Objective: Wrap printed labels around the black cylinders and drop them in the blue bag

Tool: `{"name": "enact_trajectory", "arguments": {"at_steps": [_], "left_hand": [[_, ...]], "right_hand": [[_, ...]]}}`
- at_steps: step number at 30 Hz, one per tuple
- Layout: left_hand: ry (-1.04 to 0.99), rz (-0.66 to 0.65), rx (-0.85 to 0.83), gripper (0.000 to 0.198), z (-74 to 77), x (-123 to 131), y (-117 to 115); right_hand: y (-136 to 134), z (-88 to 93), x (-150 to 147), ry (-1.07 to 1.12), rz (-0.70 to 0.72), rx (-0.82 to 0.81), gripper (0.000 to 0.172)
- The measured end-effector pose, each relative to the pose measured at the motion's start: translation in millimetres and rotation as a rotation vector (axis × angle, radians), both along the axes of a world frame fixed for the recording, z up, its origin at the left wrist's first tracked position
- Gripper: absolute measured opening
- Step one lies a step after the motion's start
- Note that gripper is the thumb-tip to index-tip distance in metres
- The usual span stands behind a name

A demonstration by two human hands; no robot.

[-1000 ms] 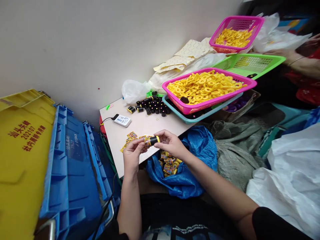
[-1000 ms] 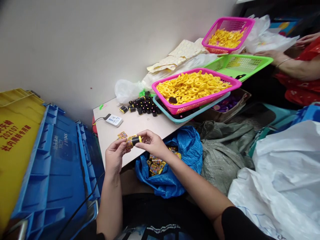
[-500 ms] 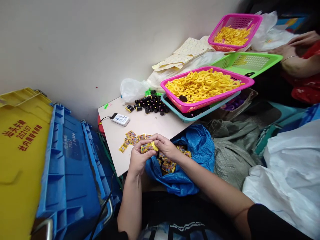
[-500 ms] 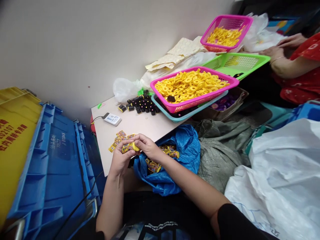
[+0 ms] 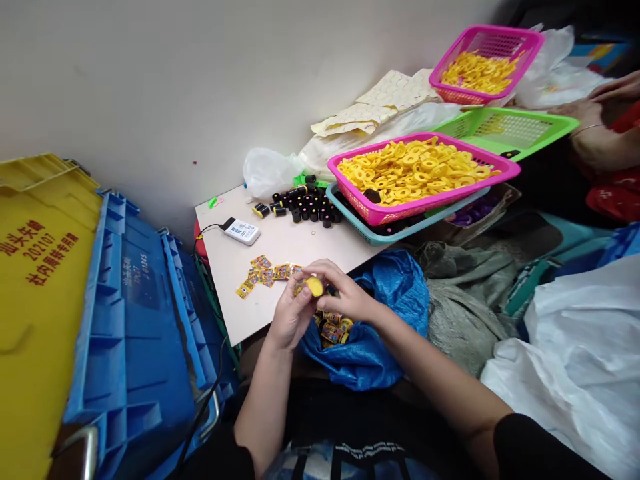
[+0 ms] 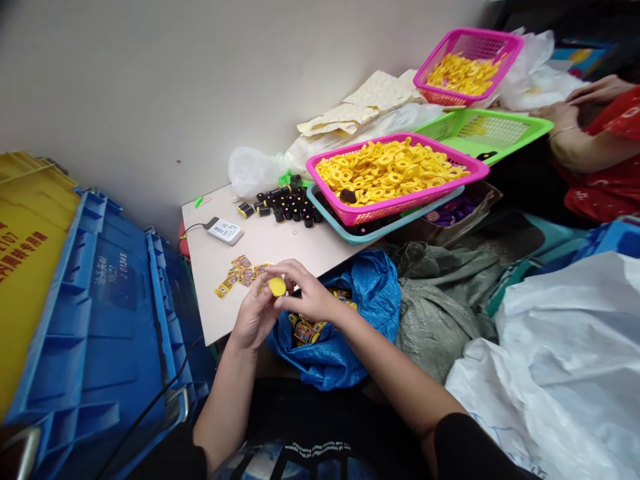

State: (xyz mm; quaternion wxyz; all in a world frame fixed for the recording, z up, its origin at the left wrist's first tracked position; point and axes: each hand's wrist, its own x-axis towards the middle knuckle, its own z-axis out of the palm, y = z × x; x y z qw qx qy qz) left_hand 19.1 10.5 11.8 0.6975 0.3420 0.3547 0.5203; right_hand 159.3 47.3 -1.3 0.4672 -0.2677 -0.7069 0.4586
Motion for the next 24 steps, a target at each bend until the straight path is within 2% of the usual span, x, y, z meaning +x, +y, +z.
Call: {"name": "enact_trajectory", "arguments": {"at_steps": [2, 4, 6, 7, 8, 10, 12, 14, 18, 19, 21, 24], "left_hand": [[0.092, -0.049, 0.069, 0.050, -6.1, 0, 2], [0.343, -0.024, 0.199, 0.049, -14.9, -12, 9], [0.762, 0.147, 0.317, 0.033, -25.3, -37, 20], [0.990, 0.271, 0.334, 0.020, -30.8, -54, 25], [1.198, 0.386, 0.300, 0.016, -36.1, -72, 30], [1.533, 0.549, 0.086, 0.027, -46.0, -104, 37], [1.738, 0.570, -0.095, 0.037, -54.2, -127, 40], [1.813, 0.512, -0.120, 0.031, -61.0, -139, 42], [1.752, 0.433, 0.041, 0.016, -71.9, -141, 45], [1.732, 0.441, 0.064, 0.015, -74.1, -140, 46], [1.668, 0.477, 0.071, 0.015, -77.2, -140, 48], [1.517, 0.507, 0.036, 0.025, -78.7, -144, 49]], "right_hand": [[-2, 5.1, 16, -0.182, -0.043, 0.146, 0.041], [-3, 4.6, 38, -0.361, -0.147, 0.157, 0.035], [-1, -1.8, 63, -0.589, -0.248, 0.105, 0.035], [1, -6.0, 74, -0.711, -0.238, 0.071, 0.036], [5, -9.9, 82, -0.811, -0.199, 0.041, 0.037], [18, -14.1, 85, -0.918, -0.103, 0.022, 0.035], [41, -12.4, 70, -0.904, -0.062, 0.062, 0.032], [75, -7.3, 38, -0.860, -0.085, 0.140, 0.031], [164, -2.1, -45, -1.008, -0.271, 0.321, 0.025], [186, -3.6, -64, -1.088, -0.340, 0.328, 0.026], [223, -9.8, -94, -1.134, -0.391, 0.331, 0.030], [257, -24.1, -122, -1.177, -0.434, 0.324, 0.034]]}}
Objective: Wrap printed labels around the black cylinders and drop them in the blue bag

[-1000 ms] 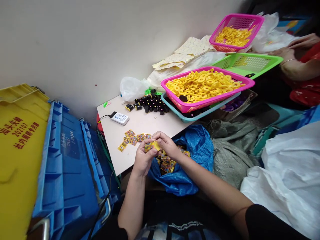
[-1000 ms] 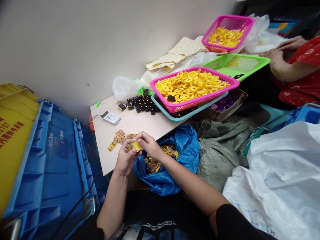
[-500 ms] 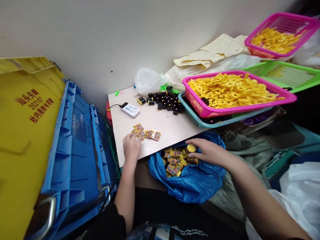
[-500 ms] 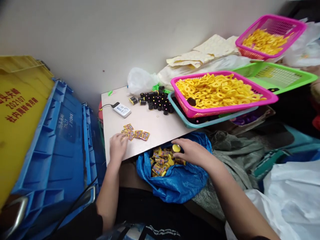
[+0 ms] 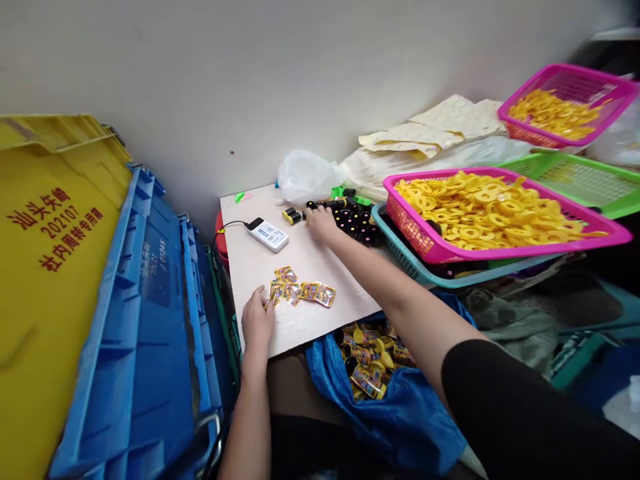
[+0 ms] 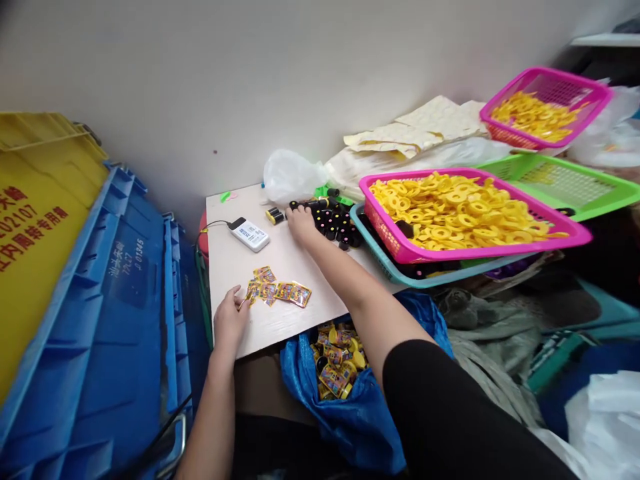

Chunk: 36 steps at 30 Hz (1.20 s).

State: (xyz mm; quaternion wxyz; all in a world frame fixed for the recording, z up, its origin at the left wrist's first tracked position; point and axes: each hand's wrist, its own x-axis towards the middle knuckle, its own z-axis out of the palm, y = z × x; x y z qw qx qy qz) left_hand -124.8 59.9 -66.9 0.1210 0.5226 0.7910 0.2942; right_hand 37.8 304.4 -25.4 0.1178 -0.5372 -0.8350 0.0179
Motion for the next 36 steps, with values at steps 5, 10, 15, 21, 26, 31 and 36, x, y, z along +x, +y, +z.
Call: {"name": "enact_trajectory", "arguments": {"at_steps": [5, 10, 15, 21, 26, 31, 36], "left_hand": [[-0.369, 0.034, 0.113, 0.009, -0.2, -9, 4], [-0.936, 0.069, 0.222, 0.048, 5.6, -2, 8], [-0.658, -0.232, 0.474, 0.005, 27.7, 16, 1], [-0.402, -0.494, 0.611, 0.016, 46.1, 43, -7], [-0.415, -0.503, 0.606, 0.014, 47.1, 59, -7], [-0.458, -0.502, 0.549, 0.012, 29.8, 58, -2], [-0.307, -0.300, 0.317, 0.021, 22.2, 46, 9]], "right_hand": [[12, -14.5, -11, -0.027, -0.029, 0.005, 0.031], [-22, -4.0, -1, 0.358, -0.028, -0.020, 0.033], [-115, 11.7, 32, 1.260, 0.008, -0.651, 0.037], [-204, 21.9, 66, 1.560, 0.015, -0.973, 0.034], [-215, 28.8, 72, 1.500, -0.009, -0.893, 0.040], [-205, 20.6, 76, 1.360, -0.087, -0.626, 0.031], [-187, 17.7, 90, 1.096, 0.072, -0.568, 0.018]]}}
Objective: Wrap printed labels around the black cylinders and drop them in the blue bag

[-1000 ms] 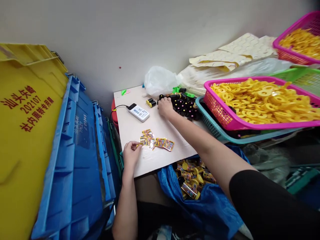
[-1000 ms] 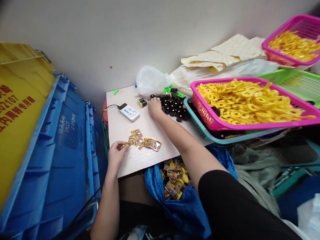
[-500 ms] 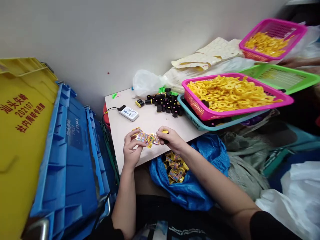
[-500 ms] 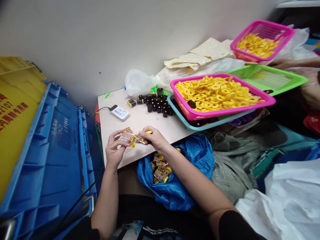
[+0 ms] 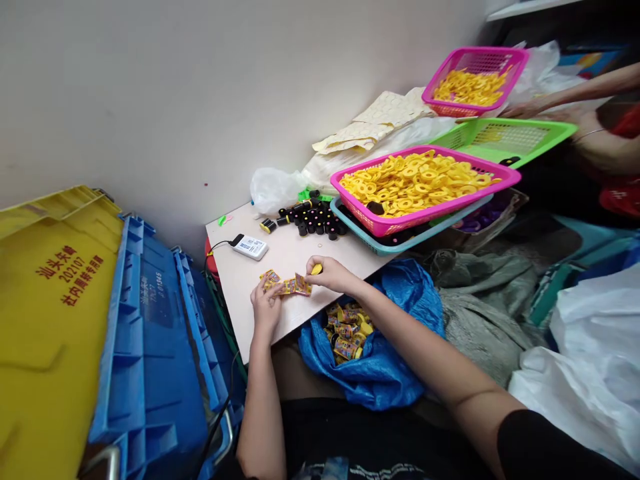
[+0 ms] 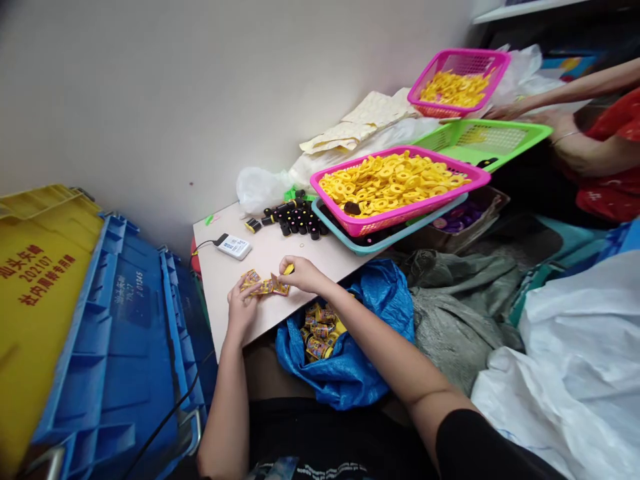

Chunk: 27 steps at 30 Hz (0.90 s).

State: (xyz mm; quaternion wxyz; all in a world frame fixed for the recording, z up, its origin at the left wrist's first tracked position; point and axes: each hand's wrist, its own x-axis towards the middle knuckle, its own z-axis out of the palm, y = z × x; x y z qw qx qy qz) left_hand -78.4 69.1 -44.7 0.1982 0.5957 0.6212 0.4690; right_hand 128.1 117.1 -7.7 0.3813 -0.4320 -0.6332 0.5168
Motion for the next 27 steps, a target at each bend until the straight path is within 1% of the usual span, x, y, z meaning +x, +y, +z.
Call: {"name": "enact_trajectory", "arguments": {"at_steps": [1, 2, 4, 6, 7, 8, 9, 11, 12, 13, 14, 16, 18, 21, 24, 26, 27], "left_hand": [[0.021, 0.006, -0.018, 0.026, 4.7, 0, 0], [0.002, -0.024, -0.023, 0.031, 11.2, 2, -2], [-0.141, -0.180, -0.060, 0.040, 26.5, 8, -7], [-0.292, -0.349, -0.175, 0.049, 40.3, 18, -11], [-0.349, -0.377, -0.229, 0.050, 45.3, 24, -13], [-0.409, -0.348, -0.255, 0.048, 48.9, 30, -14], [-0.493, -0.274, -0.245, 0.042, 51.2, 35, -15], [-0.758, -0.083, -0.167, 0.030, 53.0, 47, -17], [-0.915, -0.010, -0.138, 0.029, 53.3, 52, -18], [-1.062, 0.033, -0.127, 0.029, 53.5, 57, -20], [-1.182, 0.048, -0.137, 0.030, 53.8, 62, -22], [-1.318, 0.026, -0.203, 0.032, 54.6, 70, -26], [-1.335, 0.002, -0.273, 0.032, 55.7, 77, -31], [-1.241, -0.044, -0.326, 0.034, 57.6, 80, -37], [-1.091, -0.112, -0.231, 0.046, 60.5, 77, -39], [-0.936, -0.124, -0.155, 0.053, 62.9, 73, -39], [-0.852, -0.121, -0.134, 0.053, 64.0, 71, -39]], "right_hand": [[2, 4.2, 3, -0.038, 0.097, 0.026, 0.015], [3, 9.8, 6, -0.078, 0.187, 0.059, 0.013], [5, 23.2, 12, -0.159, 0.315, 0.126, 0.009], [4, 34.7, 15, -0.188, 0.380, 0.160, 0.008], [3, 38.4, 16, -0.164, 0.376, 0.157, 0.009], [1, 40.1, 16, -0.109, 0.337, 0.140, 0.011], [-3, 39.8, 14, -0.025, 0.258, 0.109, 0.014], [-16, 34.0, 8, 0.197, 0.008, -0.004, 0.021], [-25, 29.4, 3, 0.307, -0.111, -0.077, 0.024], [-34, 24.5, -2, 0.401, -0.196, -0.145, 0.027], [-44, 19.9, -8, 0.475, -0.238, -0.203, 0.030], [-59, 13.9, -17, 0.589, -0.235, -0.266, 0.033], [-66, 13.3, -22, 0.655, -0.228, -0.280, 0.033], [-65, 18.8, -21, 0.644, -0.256, -0.279, 0.035], [-62, 23.3, -14, 0.559, -0.254, -0.246, 0.036], [-62, 23.7, -10, 0.499, -0.241, -0.209, 0.037], [-63, 23.3, -8, 0.472, -0.236, -0.191, 0.038]]}}
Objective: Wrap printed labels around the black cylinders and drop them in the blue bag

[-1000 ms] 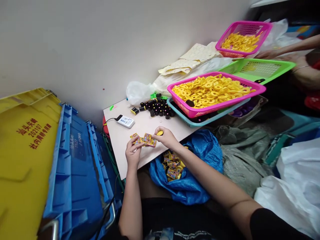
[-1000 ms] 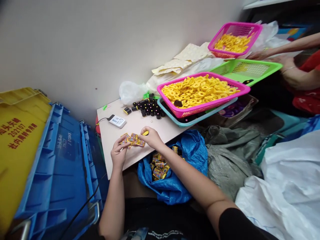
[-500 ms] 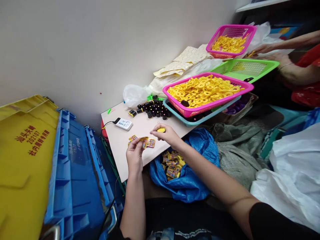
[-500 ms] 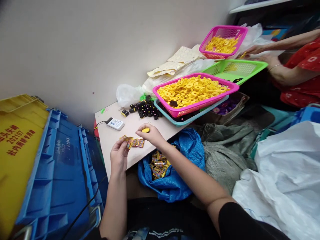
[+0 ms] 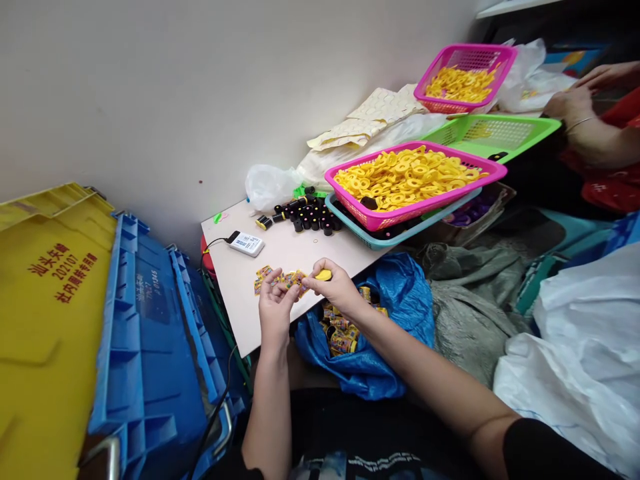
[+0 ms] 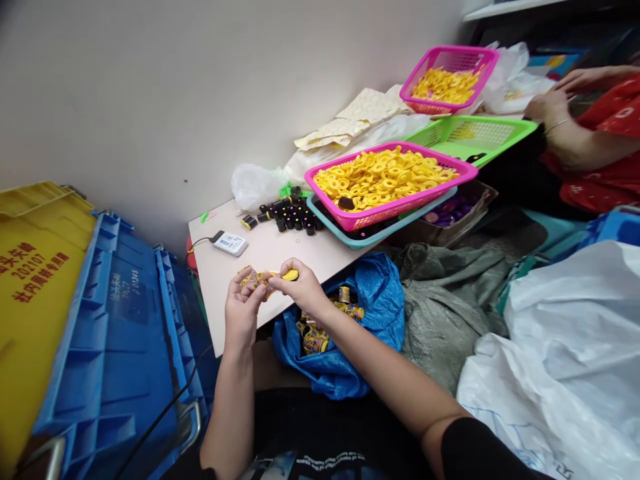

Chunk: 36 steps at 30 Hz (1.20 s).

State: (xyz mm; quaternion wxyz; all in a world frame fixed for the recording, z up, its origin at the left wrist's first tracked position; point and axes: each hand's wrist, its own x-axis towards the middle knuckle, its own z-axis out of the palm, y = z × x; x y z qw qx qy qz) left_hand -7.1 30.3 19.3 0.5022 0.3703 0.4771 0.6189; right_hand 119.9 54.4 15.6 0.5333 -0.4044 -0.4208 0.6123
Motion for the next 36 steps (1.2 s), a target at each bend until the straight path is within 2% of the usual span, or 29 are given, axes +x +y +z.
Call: {"name": "enact_trajectory", "arguments": {"at_steps": [4, 8, 11, 16, 23, 28, 36], "left_hand": [[0.202, 0.042, 0.018, 0.035, 1.8, -3, -1], [0.233, 0.136, 0.015, 0.028, -2.0, -3, -4], [0.203, 0.131, 0.037, 0.028, -5.3, -3, -5], [0.008, 0.075, 0.007, 0.034, -5.3, 2, -4], [-0.088, 0.033, -0.033, 0.035, -3.3, 4, -7], [-0.113, 0.066, 0.002, 0.035, -4.8, 3, -7], [0.037, 0.040, -0.019, 0.034, -0.6, -7, -6]], "right_hand": [[-2, -2.4, 5, -0.059, -0.007, 0.038, 0.038], [0, 4.1, 17, 0.156, -0.061, 0.037, 0.029], [-1, 17.2, 31, 0.291, -0.015, 0.035, 0.038], [-6, 32.2, 42, 0.242, 0.078, 0.075, 0.040], [-8, 22.2, 35, 0.287, 0.116, 0.030, 0.040], [-7, 12.5, 36, 0.224, 0.172, 0.085, 0.037], [-2, 4.2, 45, 0.110, 0.231, 0.169, 0.036]]}}
